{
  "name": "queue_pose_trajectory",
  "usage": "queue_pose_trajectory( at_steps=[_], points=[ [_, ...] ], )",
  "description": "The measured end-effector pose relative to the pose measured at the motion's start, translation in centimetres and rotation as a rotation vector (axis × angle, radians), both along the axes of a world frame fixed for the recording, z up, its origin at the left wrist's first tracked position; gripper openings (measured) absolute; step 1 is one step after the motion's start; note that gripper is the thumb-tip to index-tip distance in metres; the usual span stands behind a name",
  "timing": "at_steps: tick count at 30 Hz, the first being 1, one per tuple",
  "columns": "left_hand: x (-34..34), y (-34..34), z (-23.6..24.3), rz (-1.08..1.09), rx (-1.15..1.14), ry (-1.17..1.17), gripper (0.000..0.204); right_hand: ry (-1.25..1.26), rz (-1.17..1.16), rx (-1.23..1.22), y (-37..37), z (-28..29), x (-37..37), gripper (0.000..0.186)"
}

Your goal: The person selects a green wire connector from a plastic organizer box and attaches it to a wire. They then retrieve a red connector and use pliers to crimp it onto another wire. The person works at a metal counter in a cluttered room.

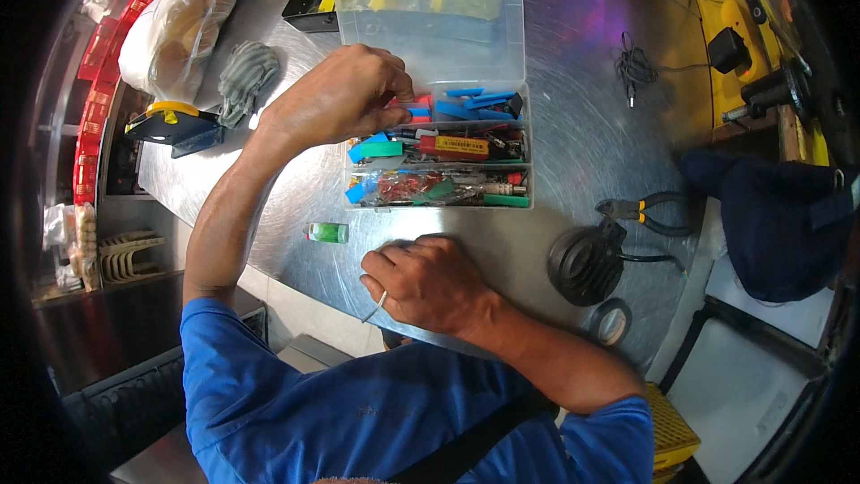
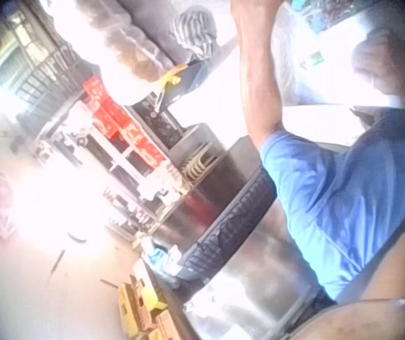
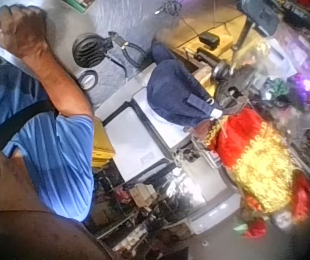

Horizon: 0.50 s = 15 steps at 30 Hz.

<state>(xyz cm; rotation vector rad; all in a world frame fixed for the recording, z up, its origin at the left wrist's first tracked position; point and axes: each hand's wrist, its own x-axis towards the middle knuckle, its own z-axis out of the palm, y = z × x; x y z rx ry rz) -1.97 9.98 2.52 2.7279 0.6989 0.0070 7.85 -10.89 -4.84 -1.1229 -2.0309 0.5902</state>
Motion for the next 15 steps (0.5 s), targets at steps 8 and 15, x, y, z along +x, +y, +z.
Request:
queue_pose_trajectory(
  at_steps=[8, 15],
  points=[
    [-0.6, 1.2, 0.5, 0.009, -0.099, -0.125, 0.017, 0.002, 0.012, -0.005, 0.2, 0.0, 0.2, 0.008],
    [-0.8, 1.8, -0.1, -0.06, -0.074, -0.256, 0.017, 0.008, 0.02, -0.033, 0.1, 0.0, 0.1, 0.01]
  ],
)
